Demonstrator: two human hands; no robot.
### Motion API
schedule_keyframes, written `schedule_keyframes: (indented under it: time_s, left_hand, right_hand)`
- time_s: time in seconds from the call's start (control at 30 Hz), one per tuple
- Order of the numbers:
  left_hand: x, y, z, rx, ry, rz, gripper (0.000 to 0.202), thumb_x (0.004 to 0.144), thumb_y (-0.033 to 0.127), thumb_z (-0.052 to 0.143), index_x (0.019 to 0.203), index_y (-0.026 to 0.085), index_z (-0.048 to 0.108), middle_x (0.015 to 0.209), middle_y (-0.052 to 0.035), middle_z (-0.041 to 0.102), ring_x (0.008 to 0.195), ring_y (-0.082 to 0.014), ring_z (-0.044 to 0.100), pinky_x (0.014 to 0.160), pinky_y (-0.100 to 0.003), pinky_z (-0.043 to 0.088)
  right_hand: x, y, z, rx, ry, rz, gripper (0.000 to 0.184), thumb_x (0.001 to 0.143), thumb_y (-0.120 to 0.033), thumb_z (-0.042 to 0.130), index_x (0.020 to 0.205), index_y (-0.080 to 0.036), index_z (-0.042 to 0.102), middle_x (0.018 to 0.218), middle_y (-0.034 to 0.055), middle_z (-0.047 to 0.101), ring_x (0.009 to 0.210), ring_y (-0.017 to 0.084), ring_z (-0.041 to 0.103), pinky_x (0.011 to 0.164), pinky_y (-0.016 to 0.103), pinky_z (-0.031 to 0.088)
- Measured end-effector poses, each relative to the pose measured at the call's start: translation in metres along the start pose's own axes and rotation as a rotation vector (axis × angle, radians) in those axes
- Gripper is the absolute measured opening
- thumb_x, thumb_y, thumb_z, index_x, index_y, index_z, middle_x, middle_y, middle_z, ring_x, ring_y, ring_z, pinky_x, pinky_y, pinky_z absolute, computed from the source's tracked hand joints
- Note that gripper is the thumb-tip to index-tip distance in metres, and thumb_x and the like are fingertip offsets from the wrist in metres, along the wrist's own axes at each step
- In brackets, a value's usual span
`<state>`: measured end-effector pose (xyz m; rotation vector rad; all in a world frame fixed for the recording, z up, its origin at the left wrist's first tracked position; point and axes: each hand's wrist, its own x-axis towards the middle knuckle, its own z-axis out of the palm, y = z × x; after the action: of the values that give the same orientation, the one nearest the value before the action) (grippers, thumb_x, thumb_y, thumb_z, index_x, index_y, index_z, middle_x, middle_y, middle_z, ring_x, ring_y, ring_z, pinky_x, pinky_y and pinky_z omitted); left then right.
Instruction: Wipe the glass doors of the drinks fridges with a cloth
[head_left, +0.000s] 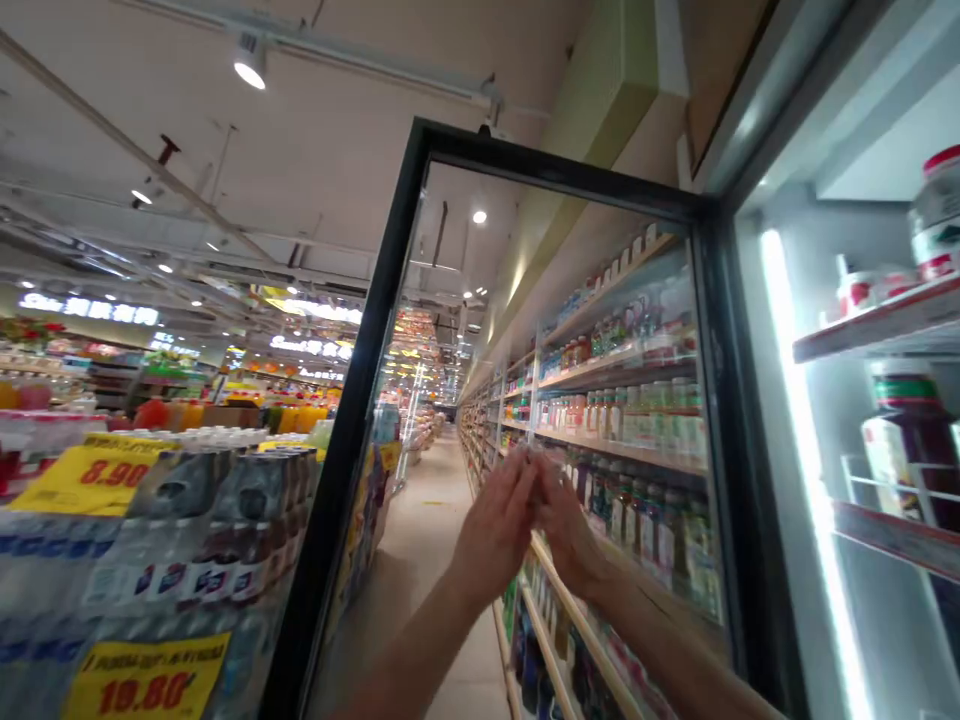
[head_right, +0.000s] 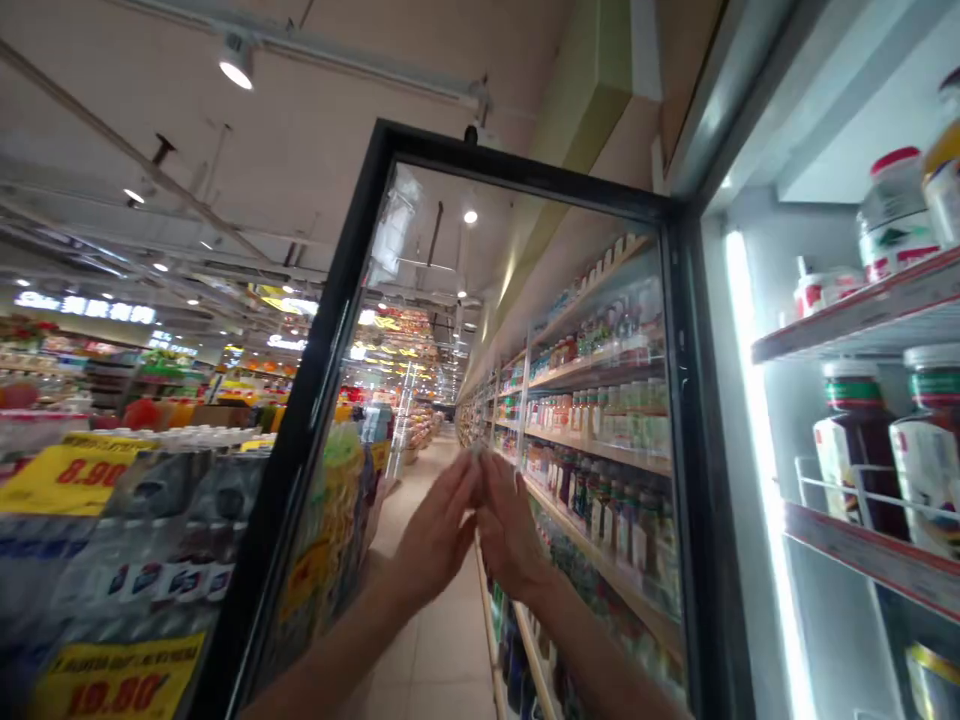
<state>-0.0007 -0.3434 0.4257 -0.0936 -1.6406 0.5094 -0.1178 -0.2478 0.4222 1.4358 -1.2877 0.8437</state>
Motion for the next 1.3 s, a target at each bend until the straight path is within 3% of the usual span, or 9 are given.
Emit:
schedule_keyframes:
  time_s: [0.2,0.37,0.47,0.67,0.73,0.9,1.07,1.23,1.3]
  left_hand:
    - [0.026,0.0,0.033,0.115,-0.015,0.03,0.047,0.09,0.036,0.04,0.129,0.01,0.042,0.14,-0.0132,0.039,0.135,-0.0256,0.026,0.106,-0.041,0.036]
    - [0.07,-0.071,-0.014,0.251,0.111,-0.159,0.037,0.089,0.025,0.04,0.123,0.013,0.047,0.142,-0.0154,0.035,0.136,-0.0287,0.023,0.106,-0.047,0.031]
    - [0.073,-0.073,-0.023,0.282,0.162,-0.299,0.034,0.089,0.026,0.041,0.12,0.015,0.051,0.132,-0.0151,0.045,0.129,-0.0305,0.034,0.105,-0.054,0.029]
    - [0.019,-0.014,0.002,0.082,-0.157,0.544,0.03,0.089,0.026,0.043,0.116,0.02,0.053,0.123,-0.0054,0.053,0.121,-0.0195,0.042,0.109,-0.039,0.028]
    - [0.028,-0.029,-0.003,0.092,-0.172,0.556,0.031,0.09,0.025,0.041,0.119,0.021,0.051,0.127,-0.0039,0.052,0.124,-0.0198,0.04,0.109,-0.04,0.027]
    - [0.05,-0.057,-0.014,0.214,0.024,-0.033,0.035,0.091,0.026,0.037,0.123,0.016,0.048,0.136,-0.0123,0.043,0.133,-0.0262,0.028,0.108,-0.047,0.025]
    - [0.016,-0.029,-0.005,0.065,-0.219,0.598,0.034,0.092,0.035,0.038,0.122,0.025,0.051,0.134,-0.0001,0.048,0.13,-0.0184,0.033,0.11,-0.034,0.026]
    - [0.044,-0.06,-0.017,0.219,-0.024,-0.046,0.038,0.09,0.027,0.04,0.127,0.02,0.046,0.142,-0.0105,0.036,0.137,-0.028,0.02,0.108,-0.049,0.027]
    - [0.038,-0.058,-0.017,0.21,-0.035,-0.028,0.038,0.09,0.028,0.042,0.127,0.02,0.047,0.142,-0.0105,0.036,0.137,-0.028,0.018,0.108,-0.049,0.027]
  right_hand:
    - [-0.001,0.054,-0.015,-0.282,0.231,0.137,0.054,0.094,-0.032,0.024,0.146,-0.028,0.01,0.151,0.0079,0.022,0.137,0.027,0.023,0.106,0.057,0.022]
    - [-0.007,0.065,-0.014,-0.506,0.228,0.02,0.057,0.092,-0.028,0.031,0.145,-0.026,0.013,0.149,0.0114,0.024,0.138,0.027,0.021,0.106,0.055,0.022]
    - [-0.007,0.062,-0.015,-0.507,0.248,0.015,0.056,0.091,-0.026,0.032,0.145,-0.025,0.015,0.149,0.0118,0.026,0.138,0.026,0.021,0.106,0.053,0.022]
    - [-0.008,0.065,-0.019,-0.44,0.266,-0.002,0.053,0.091,-0.025,0.029,0.144,-0.024,0.021,0.147,0.0108,0.031,0.137,0.024,0.023,0.107,0.051,0.022]
    - [-0.008,0.065,-0.019,-0.423,0.26,0.011,0.053,0.091,-0.024,0.028,0.143,-0.024,0.023,0.147,0.0106,0.031,0.138,0.024,0.023,0.107,0.05,0.021]
    - [-0.007,0.06,-0.019,-0.42,0.247,0.064,0.051,0.09,-0.024,0.031,0.141,-0.024,0.027,0.146,0.0103,0.033,0.138,0.024,0.023,0.108,0.05,0.02]
    - [-0.007,0.059,-0.018,-0.411,0.252,0.06,0.05,0.089,-0.023,0.031,0.139,-0.024,0.032,0.145,0.0096,0.034,0.137,0.023,0.025,0.109,0.049,0.019]
    - [-0.007,0.06,-0.017,-0.411,0.277,0.034,0.047,0.09,-0.023,0.031,0.136,-0.022,0.037,0.143,0.0109,0.037,0.137,0.023,0.025,0.109,0.048,0.019]
    - [-0.007,0.06,-0.018,-0.413,0.271,0.042,0.046,0.09,-0.024,0.03,0.135,-0.021,0.038,0.143,0.0113,0.038,0.137,0.023,0.025,0.109,0.048,0.019]
